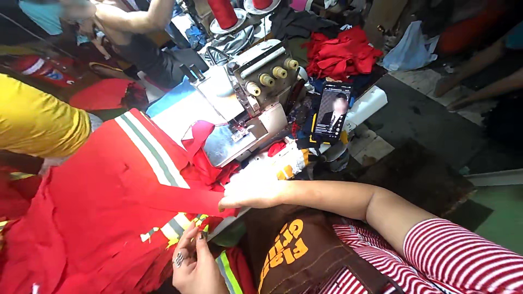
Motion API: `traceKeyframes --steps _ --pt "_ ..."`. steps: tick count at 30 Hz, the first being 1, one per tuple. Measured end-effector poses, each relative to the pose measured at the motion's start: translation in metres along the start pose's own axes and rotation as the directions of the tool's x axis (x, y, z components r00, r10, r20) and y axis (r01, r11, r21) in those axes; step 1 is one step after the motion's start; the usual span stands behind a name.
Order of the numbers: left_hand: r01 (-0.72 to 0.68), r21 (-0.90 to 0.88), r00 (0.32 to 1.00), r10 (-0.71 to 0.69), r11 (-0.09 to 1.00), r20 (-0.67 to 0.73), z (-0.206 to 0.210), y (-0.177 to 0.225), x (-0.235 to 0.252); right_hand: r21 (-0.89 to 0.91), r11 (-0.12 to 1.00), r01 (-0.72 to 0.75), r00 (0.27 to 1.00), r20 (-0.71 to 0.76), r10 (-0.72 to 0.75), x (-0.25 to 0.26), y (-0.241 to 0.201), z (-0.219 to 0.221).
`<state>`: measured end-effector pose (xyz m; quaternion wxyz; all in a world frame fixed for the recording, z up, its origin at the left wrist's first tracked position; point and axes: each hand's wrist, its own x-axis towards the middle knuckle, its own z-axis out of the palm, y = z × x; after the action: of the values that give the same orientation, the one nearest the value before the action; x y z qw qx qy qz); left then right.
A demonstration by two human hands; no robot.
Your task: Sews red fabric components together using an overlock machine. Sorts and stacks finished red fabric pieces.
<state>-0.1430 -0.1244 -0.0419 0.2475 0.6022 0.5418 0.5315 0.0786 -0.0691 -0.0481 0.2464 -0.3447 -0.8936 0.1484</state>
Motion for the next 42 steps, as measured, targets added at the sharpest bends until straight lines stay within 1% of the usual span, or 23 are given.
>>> traceKeyframes --steps 2,4,6,8,10,11,12,13,14,15,17,19,21,24,27,29,31,33,34,35,37,40,42 --pt "-0.017 -0.018 1.000 0.017 1.000 0.000 0.003 0.003 0.001 -0.026 1.000 0.014 1.000 0.015 -0.014 0.001 0.004 0.006" --pt "-0.021 -0.052 1.000 0.022 0.998 0.010 0.006 0.008 0.001 -0.021 1.000 -0.003 0.997 0.082 0.004 0.000 0.005 0.002" --pt "0.019 -0.129 0.998 -0.010 0.991 0.064 0.008 0.012 0.002 -0.002 1.000 0.001 0.998 0.062 0.000 0.004 0.009 -0.002" --pt "0.148 -0.204 0.968 -0.100 0.968 0.229 0.010 0.019 0.009 0.062 0.998 0.013 0.999 -0.040 -0.011 0.017 0.004 -0.018" --pt "0.329 -0.279 0.884 -0.190 0.902 0.426 0.013 0.026 0.028 0.121 0.991 0.055 0.977 -0.212 -0.029 0.032 -0.006 -0.036" --pt "0.415 -0.337 0.851 -0.229 0.845 0.472 0.016 0.029 0.040 0.135 0.985 0.103 0.951 -0.303 -0.058 0.037 -0.012 -0.043" --pt "0.476 -0.421 0.843 -0.265 0.772 0.467 0.021 0.034 0.054 0.131 0.978 0.165 0.917 -0.387 -0.103 0.039 -0.018 -0.048" --pt "0.499 -0.515 0.853 -0.290 0.697 0.434 0.024 0.039 0.070 0.110 0.969 0.222 0.879 -0.453 -0.150 0.039 -0.025 -0.053" --pt "0.490 -0.572 0.865 -0.286 0.658 0.412 0.026 0.041 0.087 0.085 0.958 0.274 0.841 -0.504 -0.196 0.036 -0.032 -0.057" --pt "0.458 -0.608 0.884 -0.260 0.648 0.389 0.025 0.041 0.106 0.077 0.945 0.316 0.815 -0.532 -0.229 0.030 -0.039 -0.061" --pt "0.378 -0.613 0.925 -0.257 0.694 0.280 0.022 0.034 0.139 0.101 0.922 0.373 0.798 -0.543 -0.263 0.013 -0.048 -0.065" --pt "0.354 -0.624 0.929 -0.337 0.696 0.150 0.022 0.030 0.162 0.145 0.905 0.400 0.818 -0.502 -0.281 -0.012 -0.055 -0.073" --pt "0.334 -0.636 0.920 -0.387 0.695 0.059 0.022 0.027 0.175 0.200 0.890 0.409 0.844 -0.453 -0.286 -0.037 -0.063 -0.087" --pt "0.330 -0.628 0.901 -0.433 0.705 -0.012 0.028 0.024 0.180 0.313 0.870 0.380 0.900 -0.345 -0.268 -0.068 -0.071 -0.107" --pt "0.313 -0.530 0.914 -0.402 0.788 -0.059 0.044 0.021 0.168 0.448 0.825 0.345 0.936 -0.227 -0.268 -0.088 -0.075 -0.116" --pt "0.272 -0.457 0.933 -0.349 0.847 -0.090 0.055 0.024 0.150 0.474 0.816 0.331 0.943 -0.141 -0.300 -0.093 -0.075 -0.118" --pt "0.205 -0.424 0.962 -0.262 0.882 -0.079 0.067 0.034 0.124 0.472 0.820 0.324 0.944 -0.104 -0.313 -0.088 -0.071 -0.117" --pt "0.157 -0.462 0.984 -0.176 0.873 0.003 0.080 0.048 0.093 0.434 0.851 0.294 0.956 -0.132 -0.263 -0.076 -0.066 -0.113" --pt "0.164 -0.491 0.986 -0.158 0.856 0.054 0.086 0.056 0.078 0.420 0.867 0.267 0.962 -0.164 -0.217 -0.068 -0.063 -0.111" --pt "0.196 -0.511 0.981 -0.169 0.837 0.098 0.091 0.064 0.064 0.410 0.882 0.232 0.966 -0.200 -0.161 -0.060 -0.060 -0.108" --pt "0.304 -0.553 0.953 -0.247 0.776 0.178 0.098 0.079 0.043 0.388 0.913 0.128 0.957 -0.288 -0.011 -0.047 -0.056 -0.102" --pt "0.402 -0.606 0.916 -0.300 0.686 0.267 0.101 0.086 0.028 0.365 0.929 -0.059 0.871 -0.436 0.227 -0.035 -0.049 -0.094" --pt "0.434 -0.654 0.901 -0.288 0.620 0.324 0.098 0.087 0.022 0.373 0.918 -0.136 0.801 -0.504 0.323 -0.034 -0.045 -0.091"
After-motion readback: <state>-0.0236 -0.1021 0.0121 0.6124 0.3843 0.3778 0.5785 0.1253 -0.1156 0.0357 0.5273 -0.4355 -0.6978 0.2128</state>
